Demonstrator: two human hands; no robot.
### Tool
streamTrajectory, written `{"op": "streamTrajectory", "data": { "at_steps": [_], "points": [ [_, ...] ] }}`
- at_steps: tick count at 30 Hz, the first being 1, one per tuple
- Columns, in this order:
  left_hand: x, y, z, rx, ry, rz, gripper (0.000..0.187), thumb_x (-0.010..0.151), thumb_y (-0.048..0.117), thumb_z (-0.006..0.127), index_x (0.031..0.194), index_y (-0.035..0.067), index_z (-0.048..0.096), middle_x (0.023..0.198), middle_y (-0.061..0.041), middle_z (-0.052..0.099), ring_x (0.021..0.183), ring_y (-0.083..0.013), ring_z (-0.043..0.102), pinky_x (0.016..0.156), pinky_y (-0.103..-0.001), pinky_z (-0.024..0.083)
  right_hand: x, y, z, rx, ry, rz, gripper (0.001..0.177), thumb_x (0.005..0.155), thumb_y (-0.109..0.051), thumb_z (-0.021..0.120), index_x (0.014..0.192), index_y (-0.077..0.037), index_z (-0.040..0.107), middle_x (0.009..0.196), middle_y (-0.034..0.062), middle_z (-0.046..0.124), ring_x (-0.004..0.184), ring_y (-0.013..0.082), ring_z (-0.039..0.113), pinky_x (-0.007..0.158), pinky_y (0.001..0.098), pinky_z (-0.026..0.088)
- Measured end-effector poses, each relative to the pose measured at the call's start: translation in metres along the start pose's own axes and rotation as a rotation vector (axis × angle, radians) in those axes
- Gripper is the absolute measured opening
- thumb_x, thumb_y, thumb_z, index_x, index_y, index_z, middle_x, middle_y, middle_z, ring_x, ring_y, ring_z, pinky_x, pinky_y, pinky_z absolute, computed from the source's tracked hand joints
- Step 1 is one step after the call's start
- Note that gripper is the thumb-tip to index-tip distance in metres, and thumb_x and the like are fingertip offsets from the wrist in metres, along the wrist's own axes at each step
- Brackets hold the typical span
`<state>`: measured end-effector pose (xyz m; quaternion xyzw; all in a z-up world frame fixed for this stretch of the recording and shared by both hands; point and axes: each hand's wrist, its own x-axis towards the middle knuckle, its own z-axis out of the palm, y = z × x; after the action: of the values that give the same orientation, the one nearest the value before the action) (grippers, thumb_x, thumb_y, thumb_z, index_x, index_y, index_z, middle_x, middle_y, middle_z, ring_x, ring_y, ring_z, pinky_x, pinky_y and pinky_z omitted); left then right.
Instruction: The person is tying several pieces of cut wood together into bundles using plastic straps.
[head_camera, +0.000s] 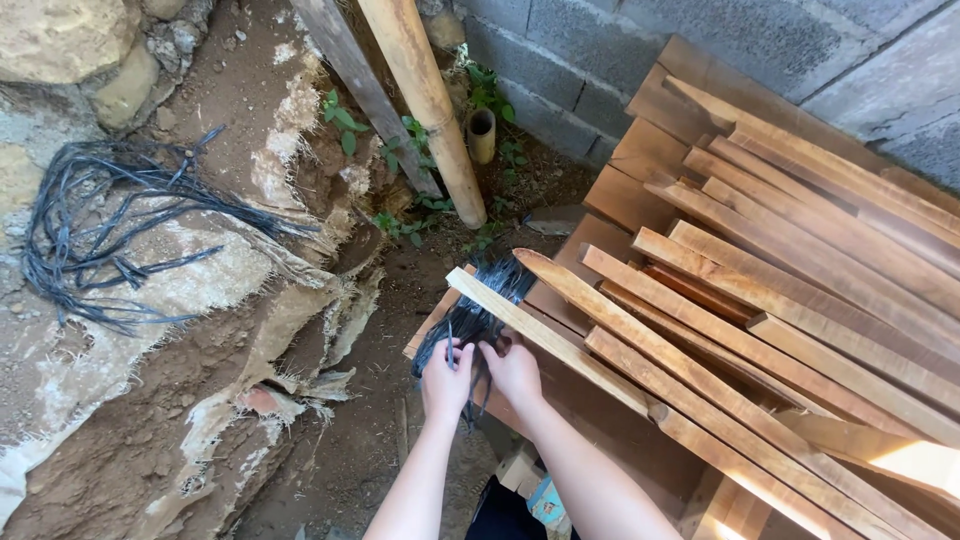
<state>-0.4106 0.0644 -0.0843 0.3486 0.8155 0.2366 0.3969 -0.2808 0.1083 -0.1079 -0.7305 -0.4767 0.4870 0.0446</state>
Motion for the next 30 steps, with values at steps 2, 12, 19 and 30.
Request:
{"op": "streamTrajectory", "data": {
  "at_steps": [2, 12, 19, 30],
  "points": [
    [-0.005, 0.005, -0.001, 0.003, 0.065, 0.066, 0.036, 0.097, 0.045, 0.063, 0.121, 0.018, 0.068, 0.1, -0.007, 0.079, 0.09, -0.0292, 0.075, 0.077, -0.046, 0.06, -0.003, -0.007, -0.003, -0.052, 0.013, 0.046, 0.05, 0.093, -0.052, 0.066, 0.129, -0.018, 0.064, 0.116, 0.0112, 0.076, 0.121, 0.0313, 0.067, 0.104, 0.0482, 0.055],
    [0.026, -0.021, 0.042, 0.524, 0.272, 0.364, 0.037, 0.108, 0.046, 0.043, 0.13, 0.031, 0.068, 0.138, 0.006, 0.061, 0.132, -0.0232, 0.052, 0.108, -0.046, 0.042, -0.038, -0.003, -0.026, 0.046, 0.008, -0.178, 0.02, 0.095, -0.03, 0.064, 0.099, -0.016, 0.077, 0.086, 0.0039, 0.08, 0.091, 0.0255, 0.077, 0.079, 0.0409, 0.06],
    [0.033, -0.031, 0.056, 0.802, 0.263, 0.534, 0.041, 0.104, 0.034, 0.043, 0.142, 0.03, 0.057, 0.149, 0.002, 0.052, 0.143, -0.0293, 0.041, 0.115, -0.053, 0.031, -0.073, -0.01, -0.128, 0.147, -0.296, -0.278, 0.017, 0.094, -0.01, 0.053, 0.095, -0.01, 0.07, 0.062, 0.0035, 0.069, 0.051, 0.016, 0.065, 0.053, 0.0271, 0.054],
    [0.033, -0.04, 0.056, 0.73, 0.356, 0.509, 0.045, 0.1, 0.053, 0.049, 0.14, 0.034, 0.058, 0.15, 0.005, 0.054, 0.144, -0.0269, 0.043, 0.118, -0.057, 0.029, -0.068, 0.089, -0.272, 0.47, 0.447, -0.289, 0.022, 0.089, -0.006, 0.048, 0.102, -0.004, 0.066, 0.066, 0.0072, 0.056, 0.052, 0.0114, 0.048, 0.043, 0.0237, 0.04]
  ]
}}
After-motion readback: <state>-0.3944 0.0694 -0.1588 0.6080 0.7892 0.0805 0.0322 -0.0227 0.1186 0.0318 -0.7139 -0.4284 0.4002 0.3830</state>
